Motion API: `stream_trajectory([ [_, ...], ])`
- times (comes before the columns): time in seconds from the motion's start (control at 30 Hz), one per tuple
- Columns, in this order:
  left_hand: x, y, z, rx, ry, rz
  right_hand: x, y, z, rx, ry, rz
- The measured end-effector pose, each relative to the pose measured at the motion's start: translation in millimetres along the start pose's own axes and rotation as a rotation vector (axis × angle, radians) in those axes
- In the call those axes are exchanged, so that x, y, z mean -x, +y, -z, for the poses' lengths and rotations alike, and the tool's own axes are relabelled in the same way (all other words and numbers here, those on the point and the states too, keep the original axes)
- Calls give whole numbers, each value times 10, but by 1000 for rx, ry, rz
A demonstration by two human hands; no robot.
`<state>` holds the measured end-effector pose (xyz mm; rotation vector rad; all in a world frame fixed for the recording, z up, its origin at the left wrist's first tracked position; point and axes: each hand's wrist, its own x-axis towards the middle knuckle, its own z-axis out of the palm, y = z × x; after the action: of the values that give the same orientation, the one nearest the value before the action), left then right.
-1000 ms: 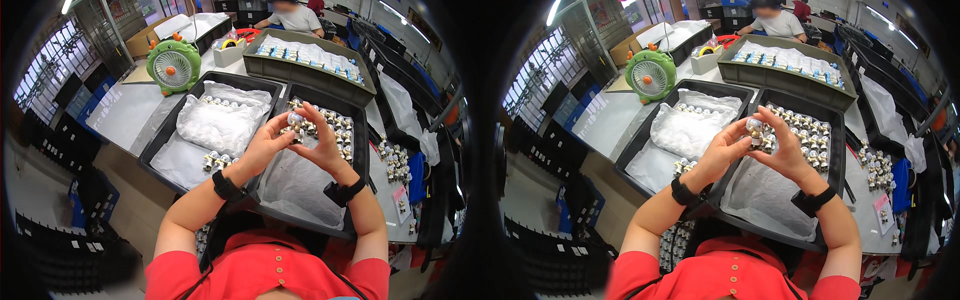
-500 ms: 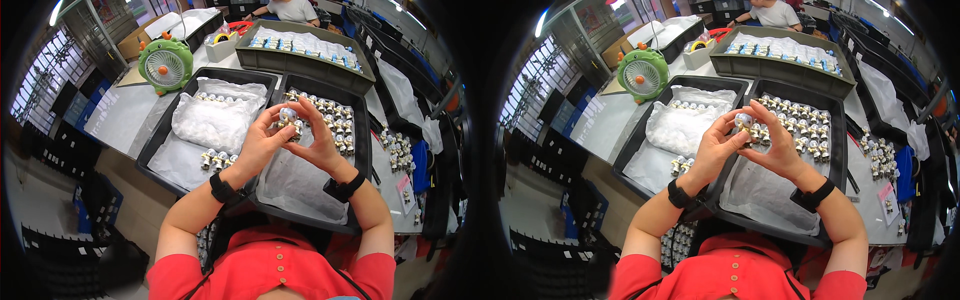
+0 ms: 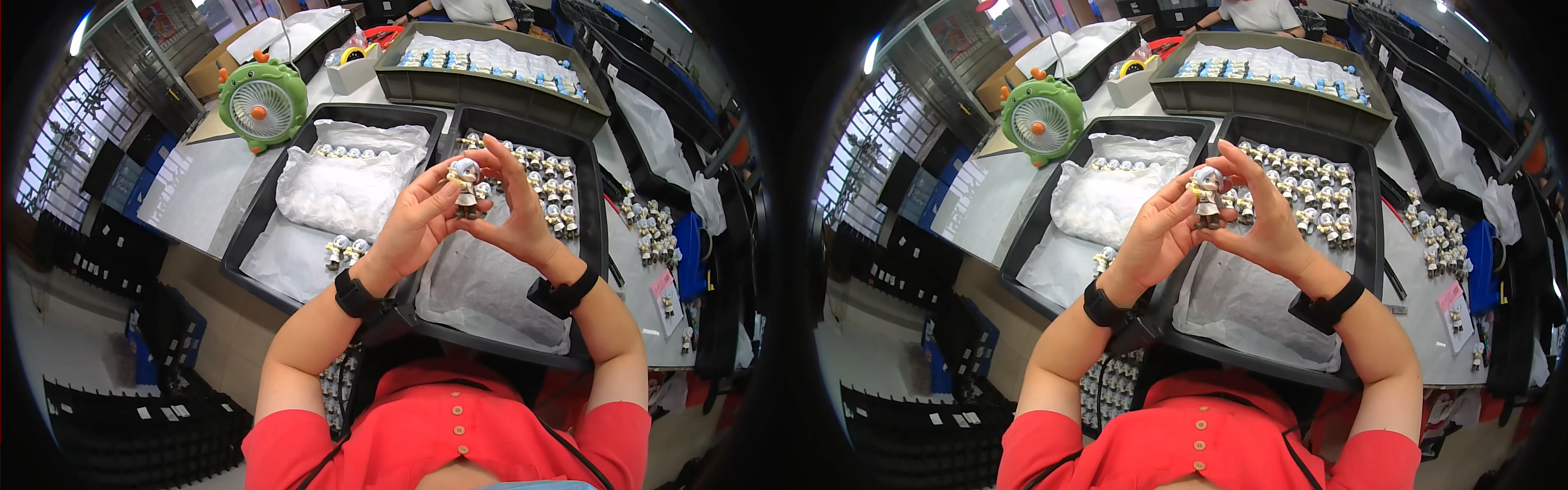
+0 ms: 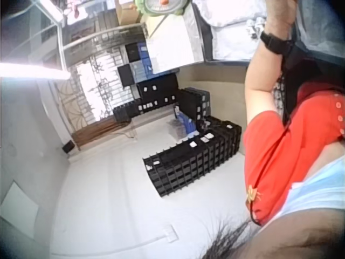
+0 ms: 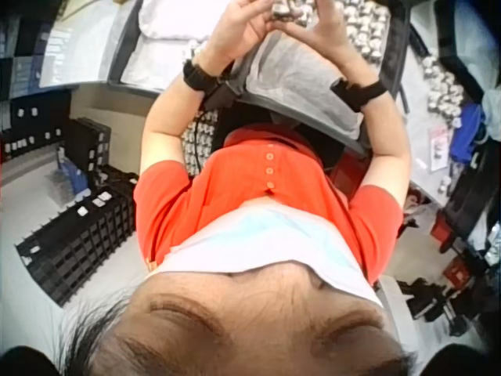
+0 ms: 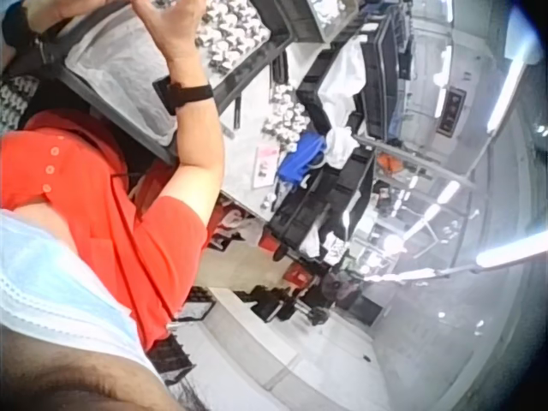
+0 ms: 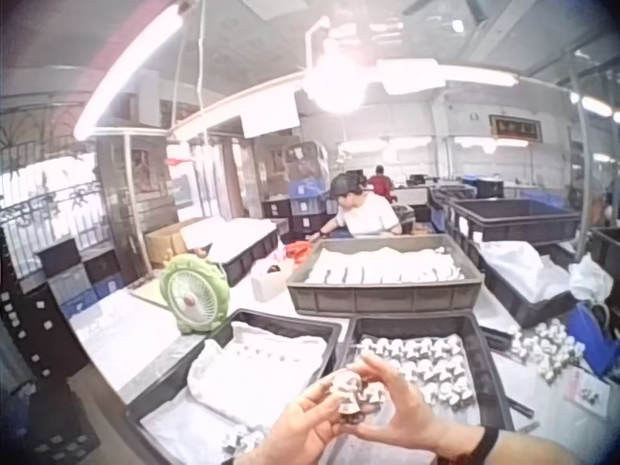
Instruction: The person picks up small cylindrical components from a tray and assembles them by hand, twisting parts together. They place the assembled units into a second tray lined with white paper. The process is repeated continuously throughout the clip.
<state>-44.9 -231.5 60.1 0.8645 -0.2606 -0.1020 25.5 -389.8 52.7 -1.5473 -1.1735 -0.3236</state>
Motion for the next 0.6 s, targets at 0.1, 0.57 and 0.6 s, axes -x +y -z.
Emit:
stream_trajectory([
  [0.1,-15,-12,-4,34,-13,18,18,-5,1,9,15,-13],
  [0.57,20,-129,-41,-183,19,38,25,-84,-21,206,-22,235],
  [0.6,21,-142,-23,-179,-1,58,22,-81,-31,207,-24,264],
])
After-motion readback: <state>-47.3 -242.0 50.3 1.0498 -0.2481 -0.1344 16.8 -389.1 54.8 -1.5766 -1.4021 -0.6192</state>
